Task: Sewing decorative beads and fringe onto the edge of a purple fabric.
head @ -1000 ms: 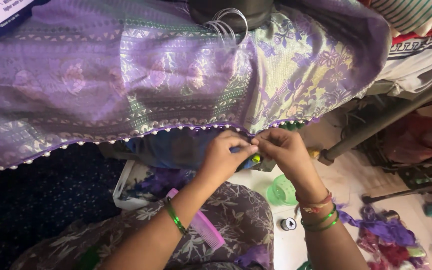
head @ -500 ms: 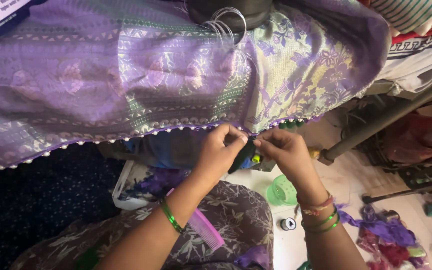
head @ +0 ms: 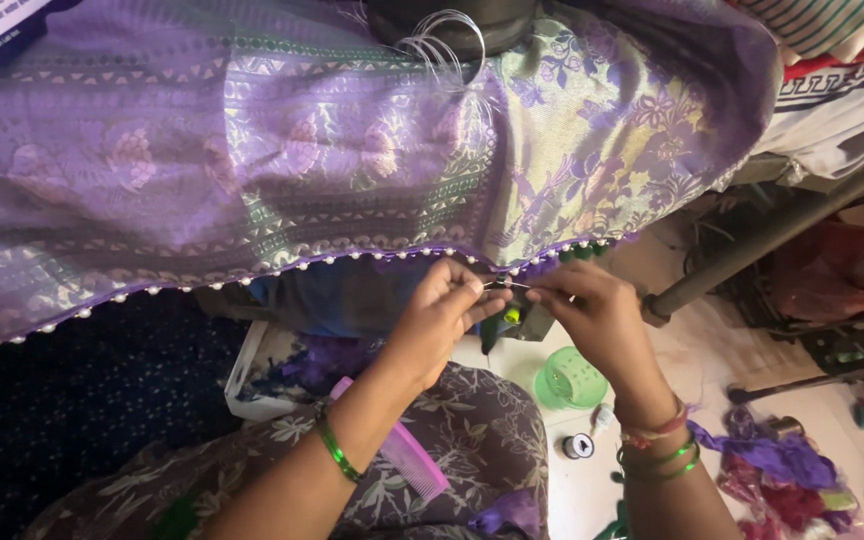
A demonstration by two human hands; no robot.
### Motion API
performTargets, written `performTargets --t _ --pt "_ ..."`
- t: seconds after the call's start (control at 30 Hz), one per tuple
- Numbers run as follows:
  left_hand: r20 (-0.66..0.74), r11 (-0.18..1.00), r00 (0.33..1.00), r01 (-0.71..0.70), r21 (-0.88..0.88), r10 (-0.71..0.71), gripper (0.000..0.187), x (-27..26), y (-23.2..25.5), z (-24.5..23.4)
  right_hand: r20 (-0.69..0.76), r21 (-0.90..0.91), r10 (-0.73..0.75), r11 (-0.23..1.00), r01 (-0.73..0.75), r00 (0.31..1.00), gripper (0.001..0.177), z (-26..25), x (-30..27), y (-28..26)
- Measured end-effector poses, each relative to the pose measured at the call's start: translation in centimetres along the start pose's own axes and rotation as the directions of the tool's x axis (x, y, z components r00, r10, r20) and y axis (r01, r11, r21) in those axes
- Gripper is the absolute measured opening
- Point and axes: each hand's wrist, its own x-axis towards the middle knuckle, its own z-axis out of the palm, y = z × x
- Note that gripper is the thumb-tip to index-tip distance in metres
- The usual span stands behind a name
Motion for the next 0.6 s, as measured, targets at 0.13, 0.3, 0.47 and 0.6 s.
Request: performTargets --t 0.13,0.3,0.47,0.6 --pt "0.01 0.999 1.0 -0.019 0.034 0.019 0.002 -0.8 0.0 0.1 -0.026 -0.106 -0.011 0.994 0.008 1.0 0.015 -0.4 -0.2 -2.4" --pt "0.067 0.997 0.996 -0.062 0.036 0.059 0.003 -2.1 0.3 0.2 -0.042 -0.153 -0.052 0.987 0.045 0.998 0.013 -0.1 -0.1 -3.2" --pt "0.066 0.974 0.993 -0.107 0.198 0.095 0.007 -2.6 0.1 -0.4 -0.058 -0.241 -0.241 0.945 0.221 0.969 0.011 0.7 -0.4 -3.4" --pt "0.079 0.972 0.993 -0.106 0.21 0.092 0.005 -2.5 -0.2 -0.6 -0.061 -0.196 -0.178 0.967 0.163 0.982 0.012 0.8 -0.9 -3.6"
